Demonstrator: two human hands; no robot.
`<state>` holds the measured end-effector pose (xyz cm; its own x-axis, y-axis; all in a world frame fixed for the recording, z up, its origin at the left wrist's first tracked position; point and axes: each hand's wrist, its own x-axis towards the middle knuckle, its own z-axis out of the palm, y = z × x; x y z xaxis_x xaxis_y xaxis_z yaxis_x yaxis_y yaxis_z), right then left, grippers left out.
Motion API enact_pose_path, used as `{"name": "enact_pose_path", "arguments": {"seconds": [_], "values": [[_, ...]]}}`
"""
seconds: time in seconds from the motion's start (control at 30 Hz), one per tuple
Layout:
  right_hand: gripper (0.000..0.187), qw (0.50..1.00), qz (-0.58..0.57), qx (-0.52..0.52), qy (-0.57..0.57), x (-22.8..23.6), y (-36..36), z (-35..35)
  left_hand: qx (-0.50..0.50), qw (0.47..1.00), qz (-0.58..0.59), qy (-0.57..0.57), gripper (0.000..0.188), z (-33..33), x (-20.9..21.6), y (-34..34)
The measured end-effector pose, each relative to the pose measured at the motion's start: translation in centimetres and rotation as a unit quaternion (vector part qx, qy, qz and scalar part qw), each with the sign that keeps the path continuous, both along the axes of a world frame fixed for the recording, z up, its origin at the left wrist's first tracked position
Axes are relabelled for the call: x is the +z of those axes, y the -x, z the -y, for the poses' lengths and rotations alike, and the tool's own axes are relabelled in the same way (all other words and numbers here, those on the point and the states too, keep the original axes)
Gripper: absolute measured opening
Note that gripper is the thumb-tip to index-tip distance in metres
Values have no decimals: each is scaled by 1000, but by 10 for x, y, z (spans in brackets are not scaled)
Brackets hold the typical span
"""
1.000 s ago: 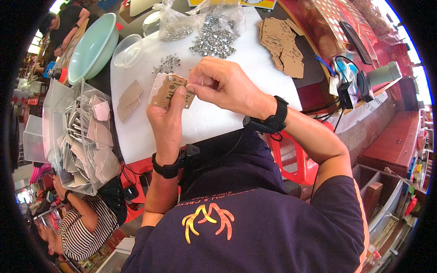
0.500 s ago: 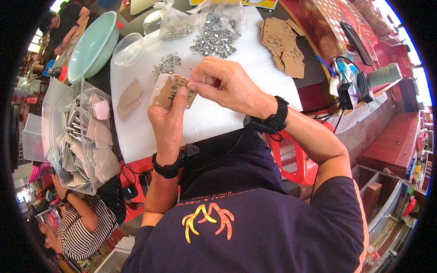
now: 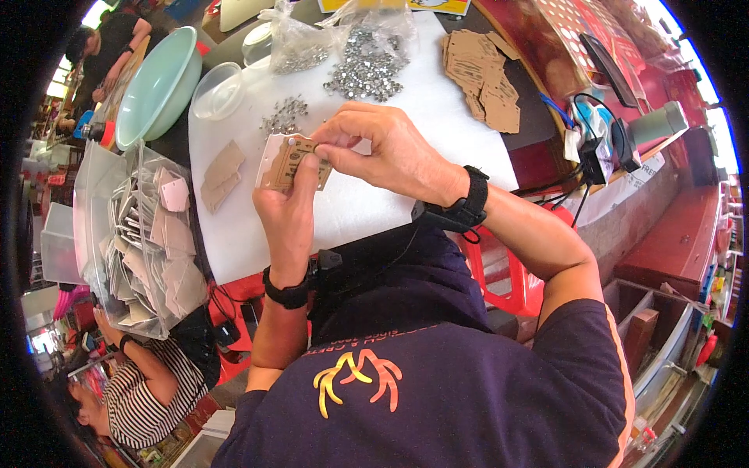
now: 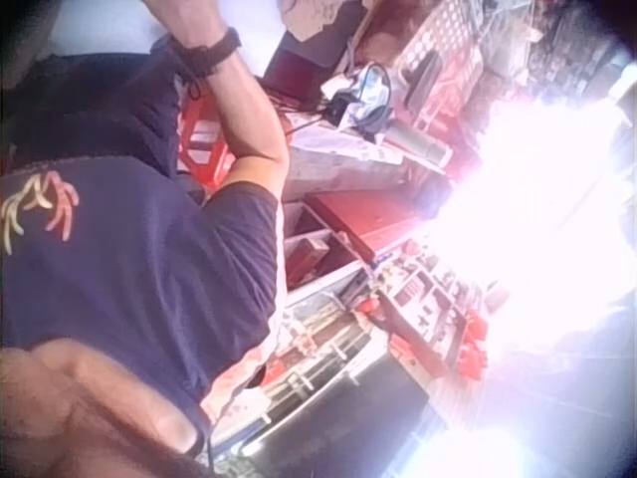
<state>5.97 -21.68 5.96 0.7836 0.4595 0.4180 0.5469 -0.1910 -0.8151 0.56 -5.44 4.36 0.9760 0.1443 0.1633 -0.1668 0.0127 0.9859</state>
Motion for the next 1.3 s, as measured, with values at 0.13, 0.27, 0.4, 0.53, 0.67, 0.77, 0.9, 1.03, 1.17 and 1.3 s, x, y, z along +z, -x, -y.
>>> {"name": "enact_pose_path", "arguments": {"seconds": [0.13,0.27,0.4,0.53,0.67,0.77,0.9,1.03,1.17,1.3], "values": [[17,1000,-18,-3,-2,4,0,5,-14,1000,-12,13,18,0,-2,0],[17,1000,-9,16,10,0,-3,11,-43,999,-14,31,19,2,-3,0],[18,996,-83,37,19,1,0,17,-71,996,-44,25,20,-1,-5,1],[19,991,-120,42,52,-4,0,22,-85,994,-51,42,21,1,-8,0],[22,981,-181,45,44,-2,1,27,-87,994,-54,33,22,5,-5,-1],[22,962,-264,57,32,6,3,27,-98,993,-61,36,24,4,-3,-1],[22,964,-257,41,59,9,3,48,-117,993,-16,19,24,5,-6,-4],[28,955,-273,-112,13,18,-4,122,-116,992,-43,34,15,1,-8,-1],[28,897,-345,-276,4,17,-6,208,-116,991,-63,30,15,-4,-12,0],[23,837,-386,-387,33,-6,-9,278,-126,988,-81,28,20,-5,-16,0]]}}
